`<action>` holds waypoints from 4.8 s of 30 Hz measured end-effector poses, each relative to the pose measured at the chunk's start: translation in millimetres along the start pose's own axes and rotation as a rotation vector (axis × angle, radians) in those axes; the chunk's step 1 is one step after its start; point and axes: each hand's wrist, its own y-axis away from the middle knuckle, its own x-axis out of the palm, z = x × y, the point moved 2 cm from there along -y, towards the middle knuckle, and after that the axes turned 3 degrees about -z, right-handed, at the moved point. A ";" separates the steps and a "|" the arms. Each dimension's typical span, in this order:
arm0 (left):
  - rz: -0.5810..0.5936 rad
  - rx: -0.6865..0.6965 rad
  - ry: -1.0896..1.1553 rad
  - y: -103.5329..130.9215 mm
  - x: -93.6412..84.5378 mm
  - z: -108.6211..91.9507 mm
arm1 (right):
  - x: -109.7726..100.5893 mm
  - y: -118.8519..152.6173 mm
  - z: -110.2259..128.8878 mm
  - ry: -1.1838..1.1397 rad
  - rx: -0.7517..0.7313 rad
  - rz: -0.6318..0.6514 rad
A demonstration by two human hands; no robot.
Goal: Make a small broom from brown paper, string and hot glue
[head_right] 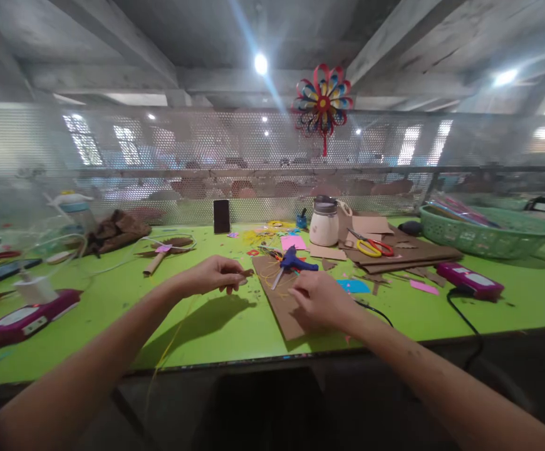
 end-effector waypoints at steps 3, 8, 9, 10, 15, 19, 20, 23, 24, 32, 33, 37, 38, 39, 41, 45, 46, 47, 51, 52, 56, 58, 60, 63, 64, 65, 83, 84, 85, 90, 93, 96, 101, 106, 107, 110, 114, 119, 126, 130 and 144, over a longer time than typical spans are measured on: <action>-0.016 0.006 -0.003 -2.4 -4.4 0.6 | 22.1 -3.5 4.1 0.032 -0.007 0.142; -0.041 0.028 0.024 -13.6 -6.9 7.8 | 40.6 4.0 16.4 0.003 -0.073 0.091; -0.047 0.026 0.035 -16.3 -5.8 10.9 | 42.3 6.7 20.1 -0.001 -0.086 0.073; -0.052 0.019 0.046 -18.7 -4.2 14.4 | 43.3 8.9 23.3 -0.011 -0.093 0.060; -0.019 0.014 0.086 -24.3 4.6 28.2 | 33.7 0.2 21.9 -0.169 -0.002 -0.022; -0.017 0.015 0.083 -21.2 6.8 25.9 | 18.0 -29.0 9.5 -0.283 0.146 -0.171; -0.014 0.013 0.082 -19.9 7.2 23.8 | 17.4 -36.4 7.9 -0.303 0.171 -0.168; -0.013 0.009 0.080 -15.9 8.5 18.3 | 24.8 -52.9 8.3 -0.328 0.190 -0.144; -0.015 0.007 0.079 -14.9 8.9 17.6 | 28.9 -56.2 9.2 -0.328 0.180 -0.154; -0.024 0.013 0.043 -10.4 2.5 27.2 | 35.5 -65.1 -6.7 -0.480 0.195 -0.003; -0.029 0.008 0.036 -10.0 0.7 28.1 | 33.4 -64.6 -11.4 -0.534 0.221 0.051; -0.032 -0.014 0.007 -8.5 -3.6 28.8 | 26.2 -58.6 -26.9 -0.729 0.325 0.171; -0.029 -0.019 0.002 -8.4 -3.7 28.4 | 25.0 -56.9 -29.1 -0.764 0.339 0.178; -0.026 -0.024 -0.001 -8.4 -3.5 27.8 | 24.2 -55.4 -30.3 -0.798 0.347 0.177; -0.025 -0.031 0.005 -8.4 -2.8 25.6 | 24.4 -53.6 -30.3 -0.868 0.364 0.169; -0.039 -0.019 0.030 -7.1 -1.5 17.2 | 33.3 -53.9 -24.7 -0.959 0.425 0.223; -0.051 -0.015 0.036 -6.2 -1.8 14.8 | 35.8 -54.3 -22.7 -0.942 0.410 0.253; -0.064 -0.011 0.042 -5.2 -2.3 12.5 | 37.6 -54.7 -20.9 -0.912 0.384 0.277; -0.100 0.002 0.052 -1.4 -6.3 8.4 | 36.3 -55.1 -19.4 -0.818 0.338 0.251; -0.101 0.003 0.047 -0.9 -7.4 8.6 | 34.7 -54.9 -20.4 -0.808 0.349 0.224; -0.093 -0.003 0.034 -0.1 -9.4 11.5 | 32.4 -54.7 -23.1 -0.749 0.318 0.215; -0.092 -0.007 0.037 0.1 -9.4 12.0 | 34.1 -54.9 -23.2 -0.746 0.303 0.234; -0.094 -0.020 0.040 0.2 -9.1 12.0 | 35.7 -55.2 -23.0 -0.761 0.309 0.211; -0.081 -0.039 0.041 -0.3 -7.5 12.5 | 36.5 -56.6 -21.1 -0.781 0.295 0.109; -0.071 -0.043 0.041 -0.8 -6.5 13.2 | 37.0 -57.3 -19.4 -0.781 0.270 0.074; -0.058 -0.042 0.039 -1.7 -5.3 14.4 | 37.8 -58.1 -17.0 -0.779 0.239 0.043; 0.018 -0.036 -0.049 -9.8 4.1 24.6 | 41.9 -58.0 -3.1 -1.090 0.291 0.151; 0.019 -0.035 -0.053 -9.9 4.0 24.9 | 40.7 -58.2 -3.6 -1.125 0.324 0.158; 0.017 -0.033 -0.055 -10.1 3.9 25.0 | 39.9 -58.7 -3.9 -1.124 0.354 0.148; -0.010 -0.026 -0.053 -10.4 4.5 24.3 | 46.2 -61.4 1.1 -0.844 0.311 0.089; -0.009 -0.031 -0.056 -9.8 4.7 23.5 | 50.5 -61.3 4.0 -0.744 0.231 0.100; -0.011 -0.041 -0.060 -9.9 4.4 23.9 | 46.1 -60.5 0.8 -0.741 0.208 0.050; -0.005 -0.053 -0.101 -11.0 4.3 26.4 | 33.3 -59.0 -6.0 -0.720 0.193 0.123; -0.028 -0.088 -0.149 -8.8 1.5 25.8 | 21.6 -56.2 -15.5 -0.827 0.256 0.207; -0.029 -0.089 -0.148 -8.4 1.0 25.3 | 20.1 -55.3 -17.5 -0.880 0.272 0.228; -0.033 -0.088 -0.137 -8.0 0.6 24.4 | 19.4 -52.9 -20.5 -0.964 0.283 0.316; -0.031 -0.068 -0.116 -8.8 1.9 23.9 | 27.0 -52.1 -16.9 -0.982 0.328 0.360; -0.046 -0.028 -0.064 -7.9 2.9 18.9 | 43.7 -50.8 -8.5 -0.920 0.363 0.480; -0.073 -0.020 -0.045 -5.2 -2.1 17.1 | 45.4 -52.4 -20.5 -0.923 0.379 0.356; -0.034 -0.043 -0.075 -4.6 -3.6 18.8 | 32.5 -54.8 -32.2 -0.957 0.369 0.207; -0.006 0.017 0.012 -5.6 6.4 11.3 | 30.4 -55.0 -15.6 -1.615 0.218 0.162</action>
